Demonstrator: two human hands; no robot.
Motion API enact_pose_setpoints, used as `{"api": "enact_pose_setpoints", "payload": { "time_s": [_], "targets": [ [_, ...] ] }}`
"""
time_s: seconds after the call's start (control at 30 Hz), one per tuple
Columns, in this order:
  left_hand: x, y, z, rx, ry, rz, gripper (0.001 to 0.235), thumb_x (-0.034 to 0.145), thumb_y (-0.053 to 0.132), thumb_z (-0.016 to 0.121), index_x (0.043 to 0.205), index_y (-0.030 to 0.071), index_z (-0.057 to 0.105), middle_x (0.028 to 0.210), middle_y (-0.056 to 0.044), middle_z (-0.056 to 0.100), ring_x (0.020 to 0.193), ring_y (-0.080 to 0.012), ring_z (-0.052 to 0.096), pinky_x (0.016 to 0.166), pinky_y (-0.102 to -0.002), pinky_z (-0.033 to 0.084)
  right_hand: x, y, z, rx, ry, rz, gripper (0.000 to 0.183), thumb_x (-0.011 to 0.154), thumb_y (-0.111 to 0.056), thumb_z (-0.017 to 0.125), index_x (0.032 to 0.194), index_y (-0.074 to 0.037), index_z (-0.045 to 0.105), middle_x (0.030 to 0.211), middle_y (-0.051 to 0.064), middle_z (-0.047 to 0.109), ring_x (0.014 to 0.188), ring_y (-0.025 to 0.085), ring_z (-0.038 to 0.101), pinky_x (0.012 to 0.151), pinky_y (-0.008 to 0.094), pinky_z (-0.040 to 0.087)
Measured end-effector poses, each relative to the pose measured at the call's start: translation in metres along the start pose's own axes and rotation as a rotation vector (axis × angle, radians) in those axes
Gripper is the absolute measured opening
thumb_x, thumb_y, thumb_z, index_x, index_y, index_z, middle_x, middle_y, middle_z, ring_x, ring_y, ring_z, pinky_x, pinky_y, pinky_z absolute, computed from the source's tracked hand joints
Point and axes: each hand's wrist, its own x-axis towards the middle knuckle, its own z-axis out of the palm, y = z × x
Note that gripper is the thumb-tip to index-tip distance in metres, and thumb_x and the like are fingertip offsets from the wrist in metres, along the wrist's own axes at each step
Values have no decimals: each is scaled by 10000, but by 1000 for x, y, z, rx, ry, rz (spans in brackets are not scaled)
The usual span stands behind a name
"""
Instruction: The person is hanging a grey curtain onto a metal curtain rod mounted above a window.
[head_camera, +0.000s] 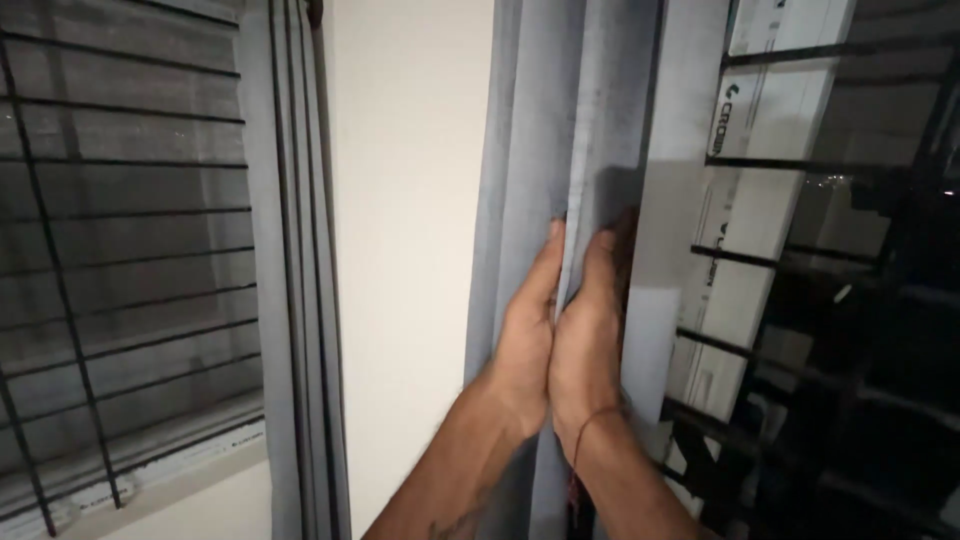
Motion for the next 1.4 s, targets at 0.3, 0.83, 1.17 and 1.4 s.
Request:
{"api": "enact_pose_setpoints", "payload": {
  "time_s": [0.3,0.83,1.17,1.4],
  "targets": [
    [-13,-31,-26,-6,36,-34,722,972,589,450,1517,120,508,1495,-54,556,1346,-195,512,1113,-303,374,-12,33,-7,-43,-39,-195,722,1029,-503,252,1633,-116,178,1723,31,200,1573,206,185,1235,345,140],
    [-35,-60,-40,-103,17,-22,710,993,547,469,1528,80,486,1497,-78,553,1360,-194,511,1127,-296,380,-32,60,-18,-109,-87,-254,683,1058,-442,191,1642,-102,91,1748,56,100,1604,221,79,1257,357,77],
    [-43,-74,-53,-94,29,-30,706,1010,520,445,1551,68,450,1540,-81,512,1380,-218,483,1140,-304,354,-40,81,-23,-155,-93,-302,644,1080,-404,173,1645,-108,82,1755,52,52,1612,224,21,1271,358,40],
    [-51,-91,-65,-117,-4,-21,714,1037,468,395,1594,26,326,1643,-126,381,1502,-252,359,1209,-345,269,-46,106,-30,-204,-98,-311,641,1093,-399,163,1645,-82,98,1761,73,67,1626,232,36,1291,364,30]
  ]
}}
